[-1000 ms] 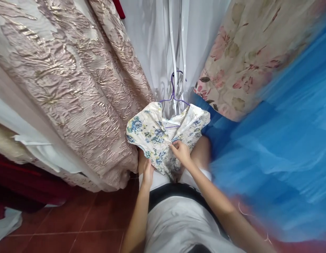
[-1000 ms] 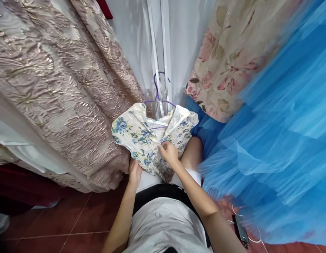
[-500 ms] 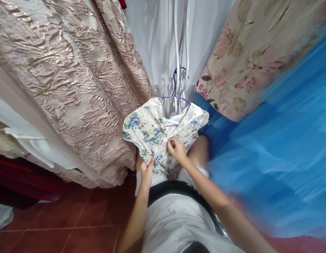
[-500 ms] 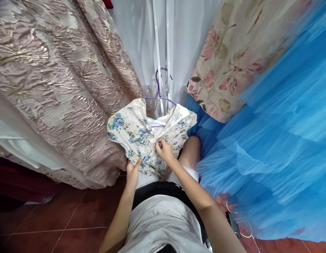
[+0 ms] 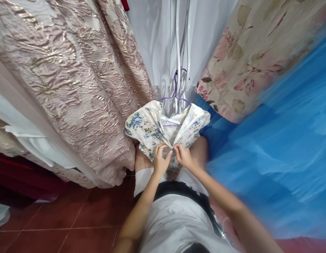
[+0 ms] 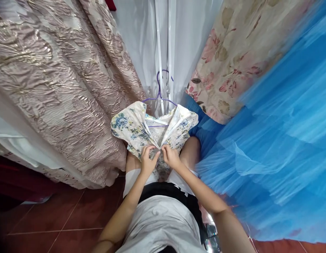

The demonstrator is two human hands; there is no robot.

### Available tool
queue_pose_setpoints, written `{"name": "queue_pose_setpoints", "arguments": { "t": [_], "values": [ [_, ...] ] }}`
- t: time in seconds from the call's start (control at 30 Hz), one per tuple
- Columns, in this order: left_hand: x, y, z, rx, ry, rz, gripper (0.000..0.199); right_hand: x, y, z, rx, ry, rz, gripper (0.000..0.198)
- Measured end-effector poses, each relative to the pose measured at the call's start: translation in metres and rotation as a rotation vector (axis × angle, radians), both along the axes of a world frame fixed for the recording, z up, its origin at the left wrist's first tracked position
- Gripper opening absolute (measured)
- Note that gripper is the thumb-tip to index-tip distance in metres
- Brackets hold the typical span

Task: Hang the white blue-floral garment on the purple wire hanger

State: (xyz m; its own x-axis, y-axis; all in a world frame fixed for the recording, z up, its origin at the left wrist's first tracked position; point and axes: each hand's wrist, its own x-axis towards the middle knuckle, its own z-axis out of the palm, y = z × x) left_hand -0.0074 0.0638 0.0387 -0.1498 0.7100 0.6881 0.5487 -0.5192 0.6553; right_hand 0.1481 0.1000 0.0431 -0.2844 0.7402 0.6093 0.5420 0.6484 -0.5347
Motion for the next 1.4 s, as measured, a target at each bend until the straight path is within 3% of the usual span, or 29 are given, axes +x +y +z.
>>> {"name": "queue_pose_setpoints", "arguments": {
  "t": [0.1, 0.4, 0.67, 0.9, 1.2, 1.4],
  "values": [
    [0.017, 0.007, 0.003, 0.026, 0.039, -0.006, 0.001, 0.012, -0.007, 0.008, 0.055, -0.063, 0.049, 0.019],
    [0.014, -0.022, 0.022, -0.130, 0.029, -0.089, 0.017, 0.028, 0.021, 0.065, 0.300, -0.332, 0.204, 0.023],
    [-0.001, -0.044, 0.036, -0.194, 0.045, -0.160, 0.019, 0.019, 0.035, 0.139, 0.237, -0.538, 0.182, 0.022],
    [-0.003, -0.052, 0.044, -0.169, 0.076, -0.188, 0.020, 0.019, 0.050, 0.190, 0.165, -0.675, 0.061, 0.029],
    [-0.012, -0.060, 0.043, -0.190, 0.074, -0.199, 0.019, 0.010, 0.067, 0.245, 0.168, -0.791, 0.034, 0.026],
    [-0.016, -0.066, 0.033, -0.225, 0.083, -0.209, 0.019, 0.009, 0.077, 0.262, 0.149, -0.788, -0.014, 0.020]
  ]
}}
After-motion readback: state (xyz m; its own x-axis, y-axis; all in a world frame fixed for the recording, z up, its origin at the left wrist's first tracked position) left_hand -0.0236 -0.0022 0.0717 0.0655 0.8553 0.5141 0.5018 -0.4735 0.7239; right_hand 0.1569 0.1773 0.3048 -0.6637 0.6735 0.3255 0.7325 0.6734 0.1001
